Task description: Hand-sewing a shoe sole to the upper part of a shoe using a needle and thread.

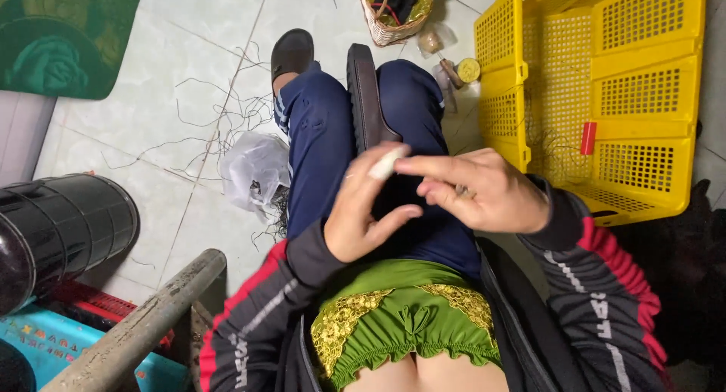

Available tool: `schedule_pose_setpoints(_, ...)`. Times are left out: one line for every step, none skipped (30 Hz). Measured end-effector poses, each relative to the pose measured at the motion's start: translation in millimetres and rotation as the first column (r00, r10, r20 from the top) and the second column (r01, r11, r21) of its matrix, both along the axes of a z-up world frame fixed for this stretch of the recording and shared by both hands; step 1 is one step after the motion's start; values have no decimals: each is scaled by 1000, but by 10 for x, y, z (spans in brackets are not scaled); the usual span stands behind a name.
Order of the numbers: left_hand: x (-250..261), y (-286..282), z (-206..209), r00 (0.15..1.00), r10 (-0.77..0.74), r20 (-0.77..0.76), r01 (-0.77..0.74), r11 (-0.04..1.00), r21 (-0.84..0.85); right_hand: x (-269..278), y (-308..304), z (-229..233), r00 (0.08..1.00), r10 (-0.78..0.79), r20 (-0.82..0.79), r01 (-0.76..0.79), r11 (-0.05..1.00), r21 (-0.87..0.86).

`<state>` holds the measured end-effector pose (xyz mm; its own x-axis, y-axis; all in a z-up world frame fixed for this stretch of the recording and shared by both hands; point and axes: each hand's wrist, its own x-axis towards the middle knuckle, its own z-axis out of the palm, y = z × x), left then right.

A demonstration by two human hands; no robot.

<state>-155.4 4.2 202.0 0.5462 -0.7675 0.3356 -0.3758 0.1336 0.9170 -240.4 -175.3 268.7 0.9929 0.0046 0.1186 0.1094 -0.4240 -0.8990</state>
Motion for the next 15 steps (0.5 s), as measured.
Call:
schedule_pose_setpoints(-17,-17,19,1000,-1,-1,1,1000,-2,21,12,123,1000,-1,-1,1,1000,-2)
schedule_pose_setpoints(-33,-34,42,974,-143,-174,138,990,-41,42,23,249,999,20,49,-22,999,38)
schedule_pose_setpoints(-45,-46,62,899,-284,-334,266,959,-101,63,42,371,994,37,100,-45,996,78)
schedule_pose_setpoints(56,15,169,897,-289,-334,270,957,-102,-48,-59,294,994,33,100,-41,996,77)
schedule_pose_setpoints(147,74,272,739,-472,-481,473,872,-130,-169,-161,217,969,-18,245,1,998,67)
schedule_pose_setpoints(242,126,374,520,-606,-602,643,742,-192,-288,-267,139,921,-67,385,46,997,64)
schedule_pose_setpoints(350,204,511,515,-610,-603,646,738,-195,-415,-362,170,921,-72,382,51,997,63)
schedule_pose_setpoints(460,278,647,501,-666,-553,691,692,-207,-542,-458,202,907,-202,369,222,975,-12)
schedule_pose_setpoints(567,348,783,482,-719,-502,735,643,-216,-676,-555,235,872,-330,362,384,919,-87)
schedule_pose_setpoints(632,438,840,476,-722,-502,738,639,-219,-712,-575,306,871,-334,361,389,917,-90)
schedule_pose_setpoints(703,529,898,578,-647,-496,674,722,-157,-732,-600,371,886,-343,312,407,897,-170)
schedule_pose_setpoints(777,621,956,671,-562,-483,598,796,-96,-750,-625,437,897,-356,263,419,873,-249)
schedule_pose_setpoints(788,680,964,673,-560,-483,596,797,-94,-695,-617,421,897,-354,264,418,875,-246)
schedule_pose_setpoints(797,739,967,750,-415,-514,445,893,-72,-641,-610,401,923,-332,193,373,895,-245)
schedule_pose_setpoints(800,810,965,797,-260,-545,285,958,-40,-608,-580,371,943,-313,116,332,913,-238)
